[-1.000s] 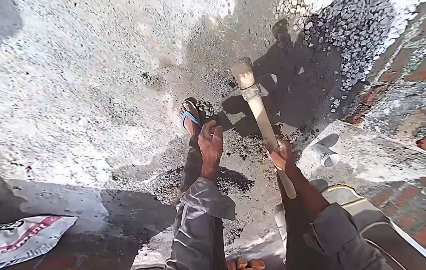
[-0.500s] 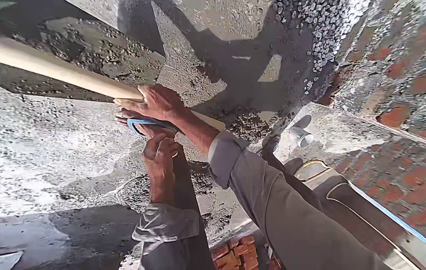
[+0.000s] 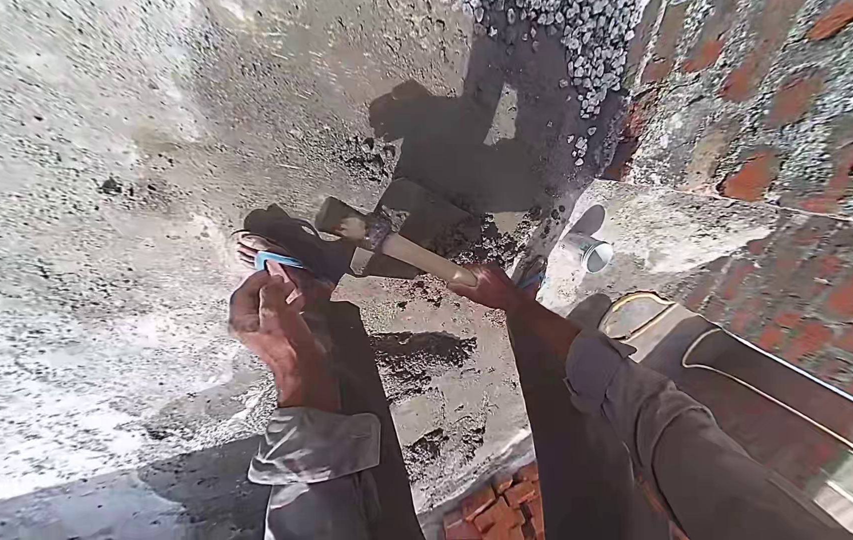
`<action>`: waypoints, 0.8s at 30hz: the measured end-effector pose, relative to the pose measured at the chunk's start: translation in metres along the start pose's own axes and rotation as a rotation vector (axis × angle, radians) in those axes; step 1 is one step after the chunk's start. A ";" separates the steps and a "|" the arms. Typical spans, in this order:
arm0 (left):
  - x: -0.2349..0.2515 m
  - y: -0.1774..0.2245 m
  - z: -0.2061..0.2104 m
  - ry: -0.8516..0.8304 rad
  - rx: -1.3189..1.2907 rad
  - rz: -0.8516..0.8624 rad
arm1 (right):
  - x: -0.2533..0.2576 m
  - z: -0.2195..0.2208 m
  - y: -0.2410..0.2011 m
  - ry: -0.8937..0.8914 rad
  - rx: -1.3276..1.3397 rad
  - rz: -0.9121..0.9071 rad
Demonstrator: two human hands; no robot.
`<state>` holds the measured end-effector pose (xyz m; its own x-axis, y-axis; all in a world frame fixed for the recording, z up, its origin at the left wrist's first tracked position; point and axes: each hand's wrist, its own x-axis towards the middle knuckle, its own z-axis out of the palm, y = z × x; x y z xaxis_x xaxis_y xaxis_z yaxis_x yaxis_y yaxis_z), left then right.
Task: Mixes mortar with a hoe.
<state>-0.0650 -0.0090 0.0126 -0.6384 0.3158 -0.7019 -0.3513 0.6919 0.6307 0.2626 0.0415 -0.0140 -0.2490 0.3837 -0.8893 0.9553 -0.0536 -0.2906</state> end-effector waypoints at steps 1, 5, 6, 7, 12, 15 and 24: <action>-0.003 0.008 0.002 0.008 0.011 0.010 | -0.024 -0.002 0.007 0.013 0.029 0.005; 0.018 0.034 0.006 0.002 0.102 0.108 | -0.072 -0.011 0.011 0.120 0.040 0.044; 0.025 0.040 0.004 -0.025 0.124 0.110 | -0.071 -0.013 0.003 0.121 0.040 0.078; 0.033 0.045 0.000 -0.049 0.142 0.109 | -0.066 -0.014 -0.012 0.123 0.050 0.097; 0.054 0.050 -0.018 -0.067 0.136 0.040 | 0.037 -0.037 -0.148 0.258 0.139 -0.157; 0.036 0.035 -0.012 -0.105 0.142 0.033 | 0.110 -0.060 -0.228 0.287 0.162 -0.366; -0.008 -0.046 0.022 -0.348 0.353 0.123 | 0.127 -0.094 -0.155 0.283 0.150 -0.359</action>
<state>-0.0288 -0.0293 -0.0174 -0.3731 0.5648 -0.7361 0.0031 0.7941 0.6077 0.0977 0.1847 -0.0483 -0.4860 0.6371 -0.5983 0.7784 0.0042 -0.6278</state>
